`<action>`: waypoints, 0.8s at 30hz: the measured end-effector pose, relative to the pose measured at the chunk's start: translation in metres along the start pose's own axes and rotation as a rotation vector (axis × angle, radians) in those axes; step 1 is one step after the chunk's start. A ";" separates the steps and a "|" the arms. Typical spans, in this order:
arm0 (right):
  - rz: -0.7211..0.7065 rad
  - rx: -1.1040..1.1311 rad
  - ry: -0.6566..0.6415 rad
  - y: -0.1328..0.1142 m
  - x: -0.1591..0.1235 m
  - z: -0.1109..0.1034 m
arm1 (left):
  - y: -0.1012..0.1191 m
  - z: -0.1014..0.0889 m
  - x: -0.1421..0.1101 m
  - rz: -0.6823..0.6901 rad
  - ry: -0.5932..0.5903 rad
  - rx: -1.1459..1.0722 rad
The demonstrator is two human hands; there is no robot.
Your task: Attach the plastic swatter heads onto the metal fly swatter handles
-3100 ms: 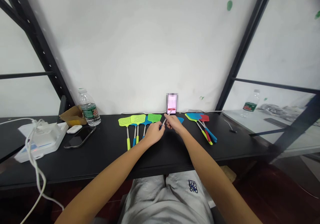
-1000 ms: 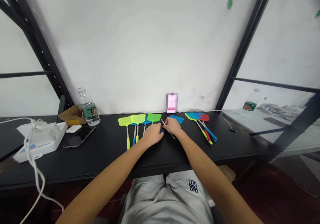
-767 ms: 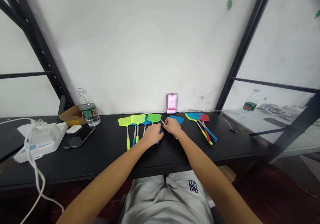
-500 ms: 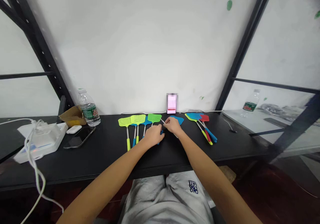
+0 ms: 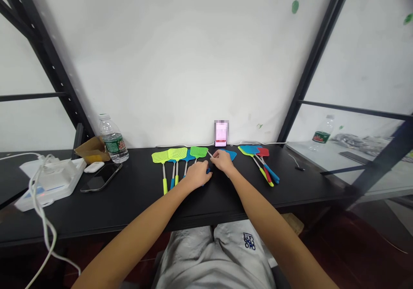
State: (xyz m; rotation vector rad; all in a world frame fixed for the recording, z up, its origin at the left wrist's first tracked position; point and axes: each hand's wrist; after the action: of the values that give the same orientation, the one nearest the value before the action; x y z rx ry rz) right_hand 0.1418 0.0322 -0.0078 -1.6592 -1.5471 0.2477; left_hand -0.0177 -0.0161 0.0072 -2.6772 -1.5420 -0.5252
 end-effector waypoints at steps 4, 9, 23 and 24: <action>-0.009 0.005 0.000 0.000 0.000 0.000 | -0.001 0.001 0.000 0.002 0.010 -0.006; -0.033 0.049 0.013 0.000 -0.001 0.001 | -0.002 0.003 0.001 0.005 0.017 -0.005; 0.015 0.088 0.272 -0.007 -0.001 -0.027 | 0.001 0.000 0.000 0.012 0.050 -0.042; 0.026 0.086 0.295 -0.007 -0.001 -0.028 | 0.001 0.000 0.000 0.009 0.052 -0.050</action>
State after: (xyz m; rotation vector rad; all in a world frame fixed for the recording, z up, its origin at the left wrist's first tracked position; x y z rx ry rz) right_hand 0.1549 0.0188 0.0145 -1.5709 -1.2779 0.0770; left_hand -0.0169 -0.0169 0.0076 -2.6825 -1.5225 -0.6366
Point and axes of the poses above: each hand's wrist, its own x-axis towards the middle knuckle, its own z-axis out of the palm, y = z × x, and after that the axes turned 4 degrees about y, right-handed
